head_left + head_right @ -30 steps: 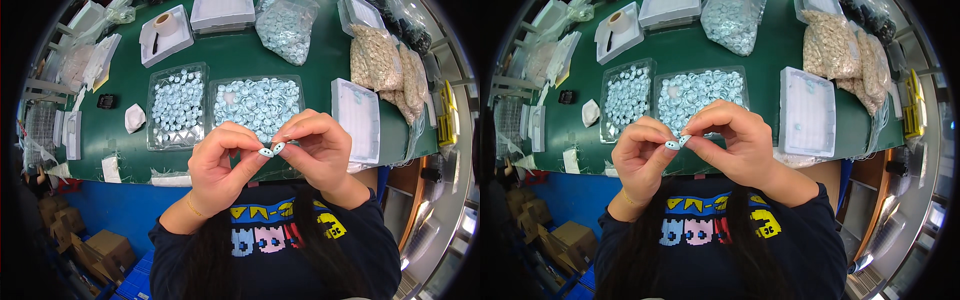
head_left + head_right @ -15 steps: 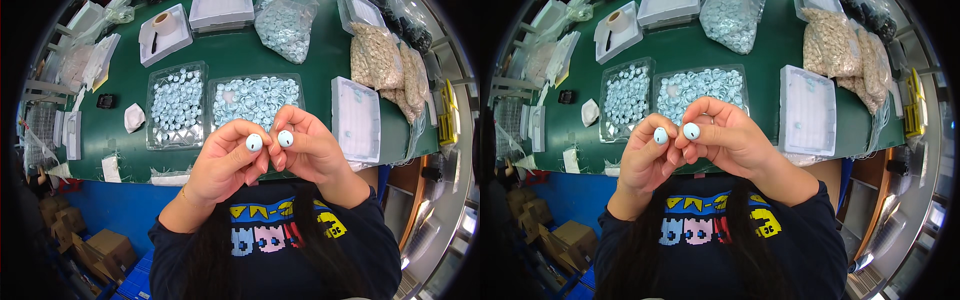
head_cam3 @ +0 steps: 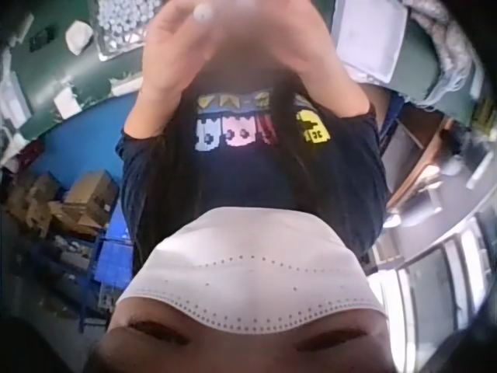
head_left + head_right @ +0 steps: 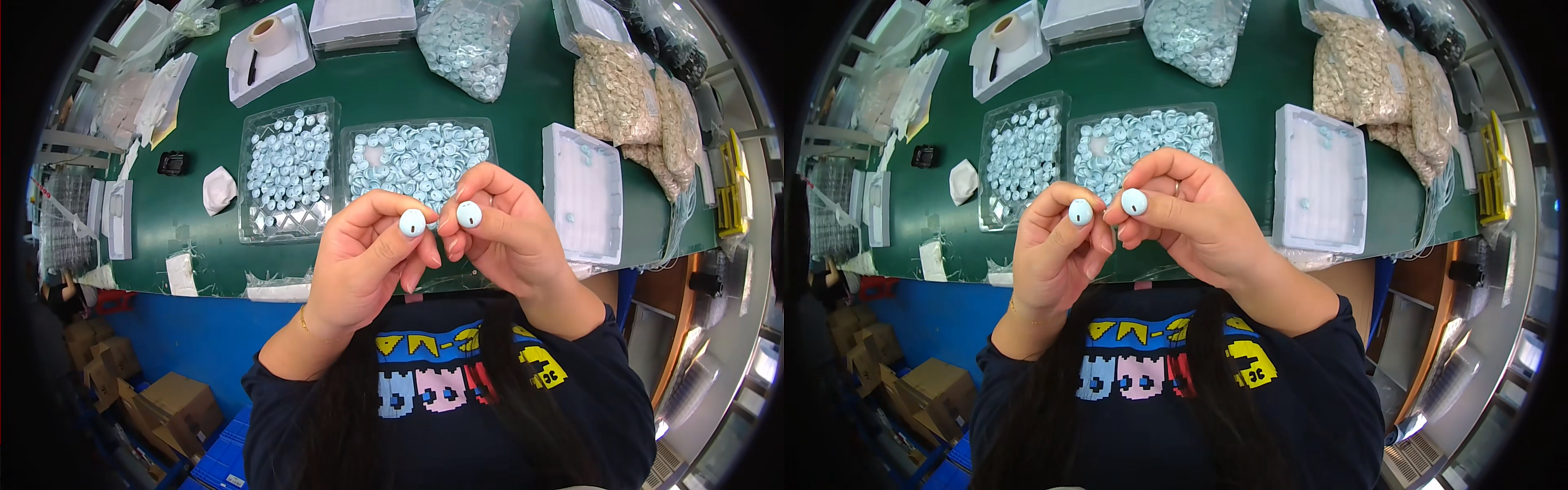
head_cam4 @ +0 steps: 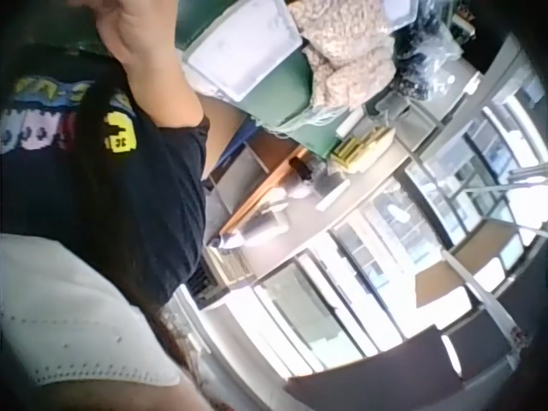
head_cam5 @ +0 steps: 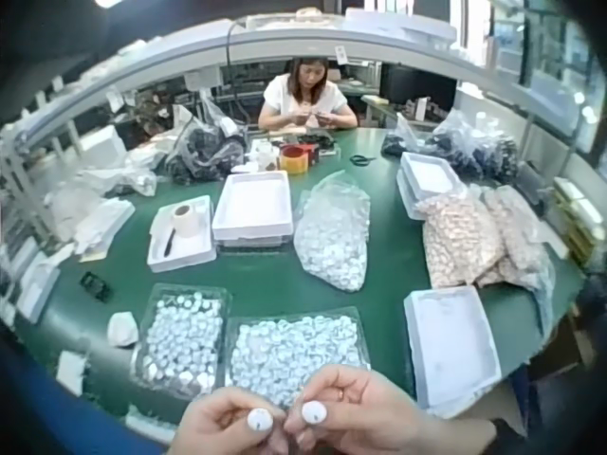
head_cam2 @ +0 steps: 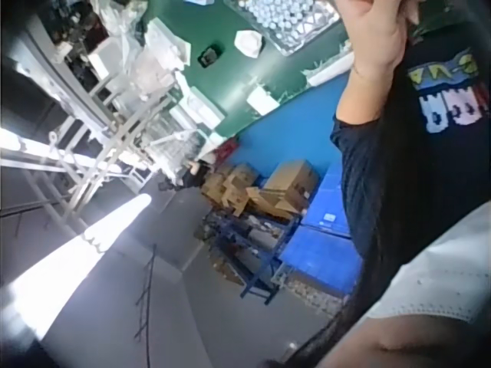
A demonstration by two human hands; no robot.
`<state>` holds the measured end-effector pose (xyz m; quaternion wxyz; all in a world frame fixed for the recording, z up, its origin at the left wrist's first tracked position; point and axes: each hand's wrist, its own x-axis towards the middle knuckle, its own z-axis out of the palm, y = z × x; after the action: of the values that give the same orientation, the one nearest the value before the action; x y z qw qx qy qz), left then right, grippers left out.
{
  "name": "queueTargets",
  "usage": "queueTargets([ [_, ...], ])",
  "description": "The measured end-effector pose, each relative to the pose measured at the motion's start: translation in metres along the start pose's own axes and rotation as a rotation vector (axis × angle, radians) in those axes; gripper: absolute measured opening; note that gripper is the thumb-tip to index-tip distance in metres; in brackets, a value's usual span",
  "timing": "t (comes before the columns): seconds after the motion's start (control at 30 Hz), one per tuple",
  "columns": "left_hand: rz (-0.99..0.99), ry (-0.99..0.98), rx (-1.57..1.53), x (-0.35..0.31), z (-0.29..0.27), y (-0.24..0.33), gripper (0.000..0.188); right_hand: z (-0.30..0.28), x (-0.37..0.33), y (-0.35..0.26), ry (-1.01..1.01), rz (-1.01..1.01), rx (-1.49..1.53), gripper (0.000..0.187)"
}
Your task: The person repeatedly picks up small plastic components from trays by hand, turns and holds them together between their fingers, and returns them to the trays.
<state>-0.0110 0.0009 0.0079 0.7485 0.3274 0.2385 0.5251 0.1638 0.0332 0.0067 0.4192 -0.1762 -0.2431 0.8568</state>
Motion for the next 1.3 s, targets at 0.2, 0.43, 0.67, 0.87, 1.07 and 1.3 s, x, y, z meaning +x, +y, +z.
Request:
queueTargets([
  [0.2,-0.209,0.165,-0.154,0.007,-0.022,-0.024,0.020,-0.010,0.010,0.007,0.082,-0.566,-1.256,0.015],
  [0.43,0.167,0.509,0.430,0.024,-0.105,0.012,0.026,-0.055,0.024,0.003,0.305,-0.531,-1.267,0.015],
  [0.67,0.209,0.372,1.938,0.058,-0.089,-0.013,0.009,-0.062,0.045,0.006,0.354,-0.295,-1.590,0.011],
  [0.87,0.086,0.242,2.110,0.069,-0.080,-0.027,0.007,-0.072,0.054,0.020,0.284,-0.313,-1.831,0.011],
  [1.07,0.111,0.253,1.642,0.062,-0.069,-0.013,0.006,-0.064,0.050,0.014,0.253,-0.290,-1.754,0.010],
  [1.3,0.095,0.098,0.250,0.024,-0.032,-0.004,0.018,-0.024,0.024,-0.001,0.187,-0.365,-1.214,0.014],
])
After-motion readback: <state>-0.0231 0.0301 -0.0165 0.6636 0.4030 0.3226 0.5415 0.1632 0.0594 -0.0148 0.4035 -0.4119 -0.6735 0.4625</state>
